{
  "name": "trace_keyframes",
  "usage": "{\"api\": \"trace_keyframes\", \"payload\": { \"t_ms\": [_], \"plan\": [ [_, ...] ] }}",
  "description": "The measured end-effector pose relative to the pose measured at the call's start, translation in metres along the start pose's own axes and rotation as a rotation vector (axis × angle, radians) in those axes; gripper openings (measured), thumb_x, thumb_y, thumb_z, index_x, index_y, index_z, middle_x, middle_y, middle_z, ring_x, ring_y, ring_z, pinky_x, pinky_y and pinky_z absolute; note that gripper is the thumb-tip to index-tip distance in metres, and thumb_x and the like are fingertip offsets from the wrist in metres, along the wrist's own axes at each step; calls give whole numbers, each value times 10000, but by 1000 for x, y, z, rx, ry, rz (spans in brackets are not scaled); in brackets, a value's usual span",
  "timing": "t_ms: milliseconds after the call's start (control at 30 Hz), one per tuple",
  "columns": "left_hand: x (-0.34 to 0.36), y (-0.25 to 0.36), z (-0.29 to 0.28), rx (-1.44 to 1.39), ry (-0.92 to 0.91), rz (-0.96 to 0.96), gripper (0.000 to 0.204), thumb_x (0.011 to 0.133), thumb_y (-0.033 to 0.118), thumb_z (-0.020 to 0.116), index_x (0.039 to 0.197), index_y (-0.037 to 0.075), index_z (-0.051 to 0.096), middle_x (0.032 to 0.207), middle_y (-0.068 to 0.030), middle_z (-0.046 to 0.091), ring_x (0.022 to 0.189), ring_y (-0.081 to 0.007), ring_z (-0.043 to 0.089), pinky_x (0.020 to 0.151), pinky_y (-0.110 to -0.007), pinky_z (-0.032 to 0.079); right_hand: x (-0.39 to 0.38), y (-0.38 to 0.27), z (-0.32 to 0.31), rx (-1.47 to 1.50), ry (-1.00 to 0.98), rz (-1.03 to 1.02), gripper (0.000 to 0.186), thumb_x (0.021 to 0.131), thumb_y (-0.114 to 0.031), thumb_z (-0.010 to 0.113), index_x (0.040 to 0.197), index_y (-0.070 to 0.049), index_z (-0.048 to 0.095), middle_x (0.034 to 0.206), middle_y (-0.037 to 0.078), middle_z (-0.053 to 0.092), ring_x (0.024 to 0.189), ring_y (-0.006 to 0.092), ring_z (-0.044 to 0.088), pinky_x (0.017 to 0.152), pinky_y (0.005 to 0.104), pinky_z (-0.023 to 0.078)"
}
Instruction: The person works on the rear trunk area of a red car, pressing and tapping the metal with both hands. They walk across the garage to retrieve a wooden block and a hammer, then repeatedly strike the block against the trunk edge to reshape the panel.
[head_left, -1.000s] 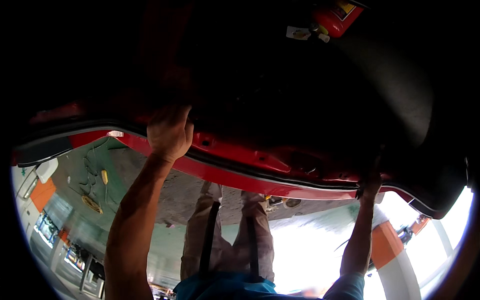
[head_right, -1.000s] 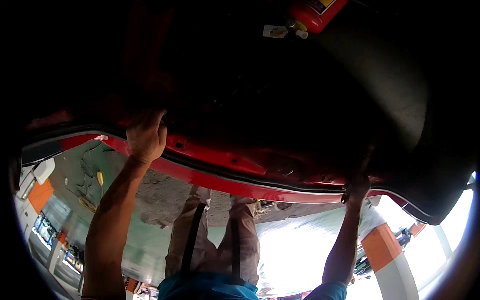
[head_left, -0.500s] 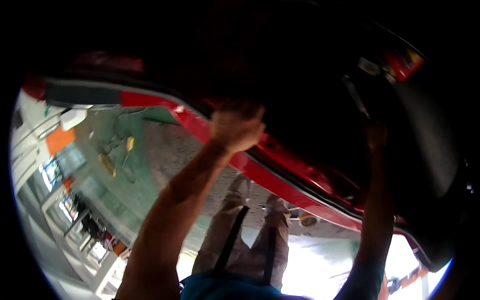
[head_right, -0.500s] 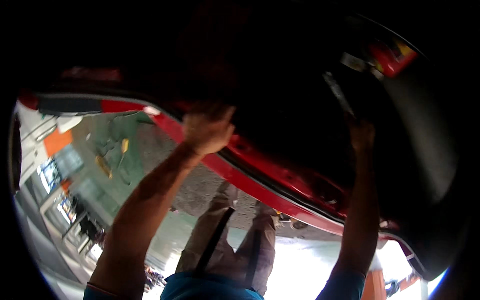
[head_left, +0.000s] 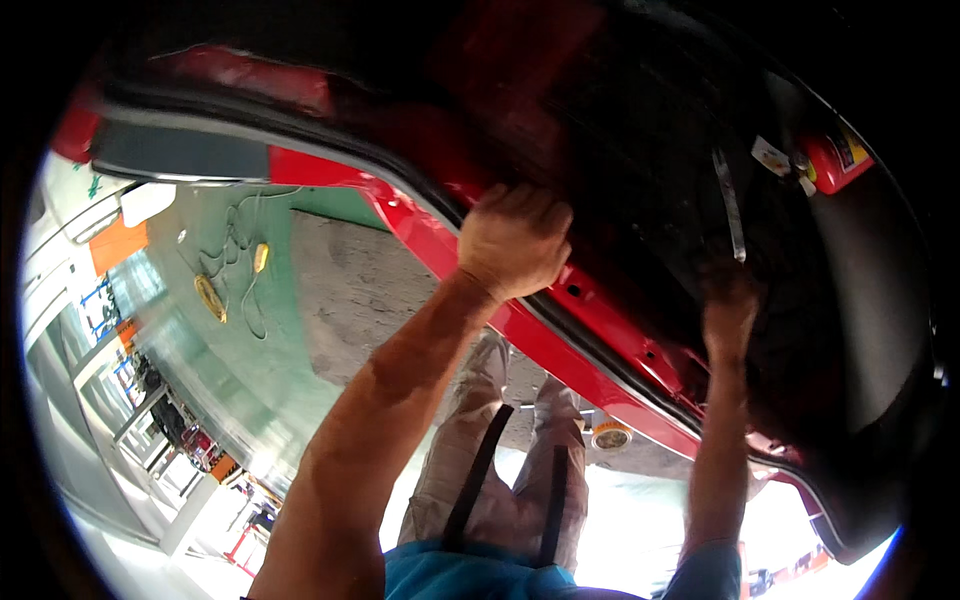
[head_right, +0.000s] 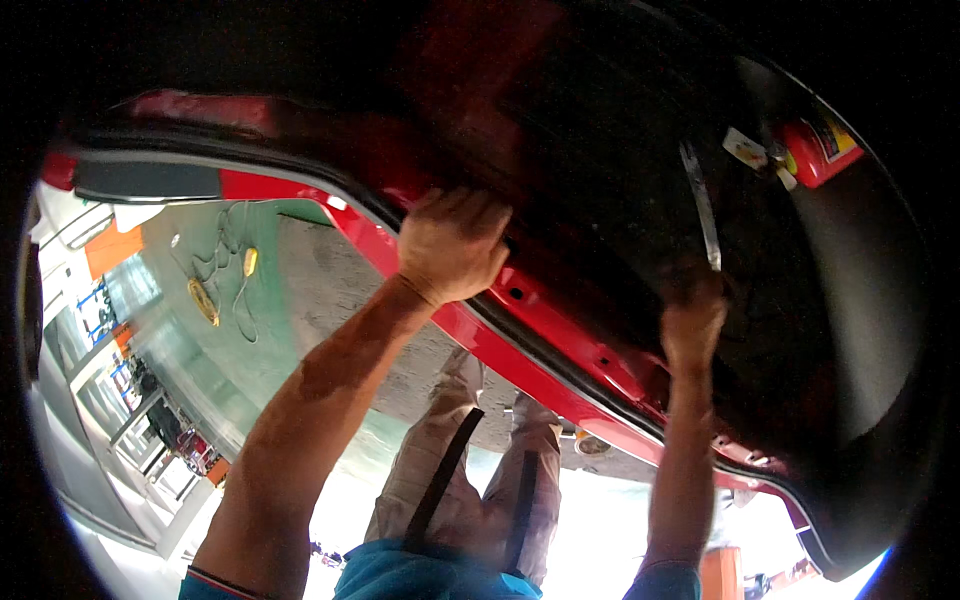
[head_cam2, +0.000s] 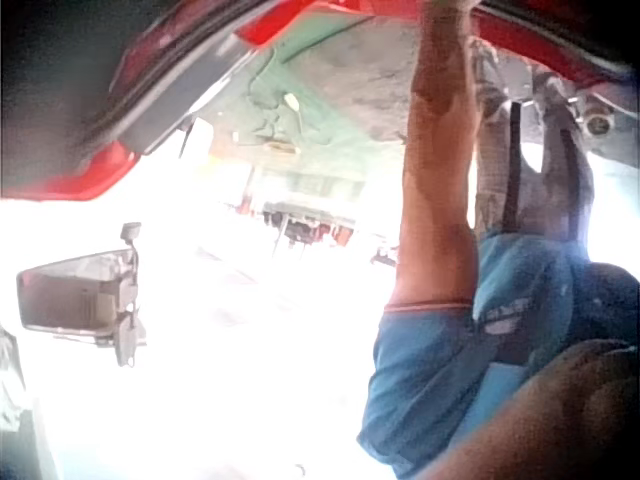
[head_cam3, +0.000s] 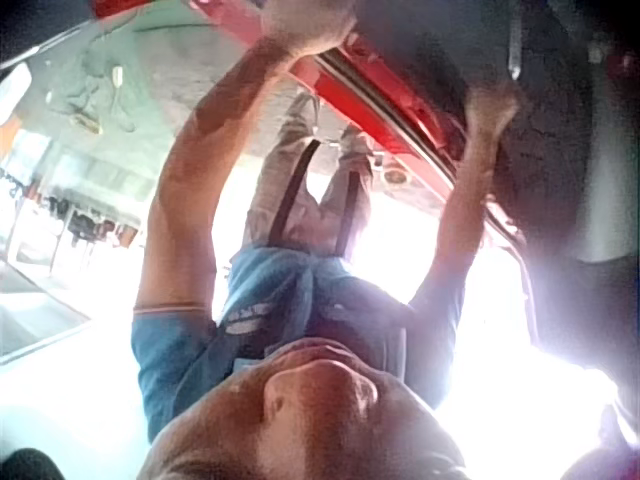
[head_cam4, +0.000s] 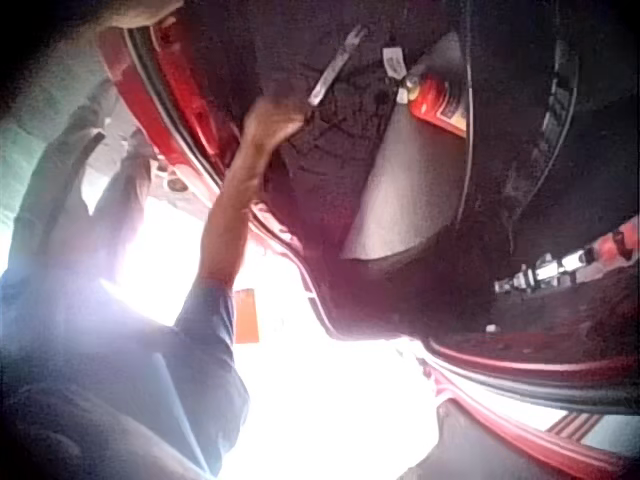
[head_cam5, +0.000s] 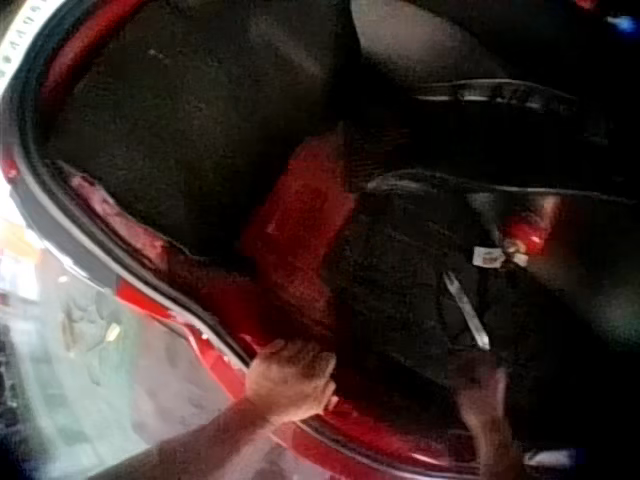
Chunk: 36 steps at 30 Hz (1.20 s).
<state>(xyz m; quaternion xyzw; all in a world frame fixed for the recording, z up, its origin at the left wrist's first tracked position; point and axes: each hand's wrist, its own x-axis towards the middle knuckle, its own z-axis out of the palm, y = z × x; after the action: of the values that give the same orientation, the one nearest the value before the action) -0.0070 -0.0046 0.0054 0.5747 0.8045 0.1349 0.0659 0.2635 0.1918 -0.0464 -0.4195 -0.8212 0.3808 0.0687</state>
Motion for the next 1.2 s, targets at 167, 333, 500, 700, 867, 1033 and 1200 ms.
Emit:
{"api": "trace_keyframes", "payload": {
  "t_ms": [167,333,500,700,867,1033,1200],
  "plan": [
    [3,1,0,-28,-15,-2,247,708,169,667,942,89,667,875,-71,650,797,-270,629,733,-393,507,-64,-89,29,-41,-15,21,177,928,-198,654,1015,-47,682,938,166,669,846,369,650,707,458,521],
    [2,1,1,-5,-50,9,278,729,158,656,999,93,672,902,-78,657,840,-283,642,758,-408,510,-69,-103,39,-160,93,40,167,937,-224,641,918,-61,668,869,139,636,801,360,630,677,466,517],
    [2,0,1,11,-86,25,294,733,151,636,1019,93,670,931,-86,664,851,-299,635,762,-426,505,-67,-101,42,-185,161,-8,189,921,-233,664,837,-65,639,791,112,610,718,326,618,618,432,507],
    [3,-3,1,13,-108,60,303,738,148,621,1033,88,666,973,-104,665,882,-320,628,766,-433,500,-67,-101,46,-178,272,-34,193,897,-239,694,804,-80,636,751,92,608,657,299,614,566,409,498],
    [10,-1,-1,36,-69,119,235,727,154,632,951,91,659,854,-65,622,810,-278,613,700,-404,480,-69,-104,45,-215,283,-8,192,872,-251,720,797,-91,645,734,70,603,644,282,616,549,387,498],
    [11,0,0,2,-87,130,229,810,150,603,1020,92,674,910,-97,662,859,-309,625,721,-434,478,-66,-107,40,-225,361,-11,200,848,-254,743,777,-97,643,712,65,589,623,268,601,528,385,482],
    [9,-5,-13,-97,-330,121,363,970,371,589,1163,79,686,1099,-156,707,1046,-356,643,914,-473,475,-71,-106,44,-225,411,13,233,819,-256,760,697,-106,630,669,66,574,613,271,599,530,391,479]
  ]
}}
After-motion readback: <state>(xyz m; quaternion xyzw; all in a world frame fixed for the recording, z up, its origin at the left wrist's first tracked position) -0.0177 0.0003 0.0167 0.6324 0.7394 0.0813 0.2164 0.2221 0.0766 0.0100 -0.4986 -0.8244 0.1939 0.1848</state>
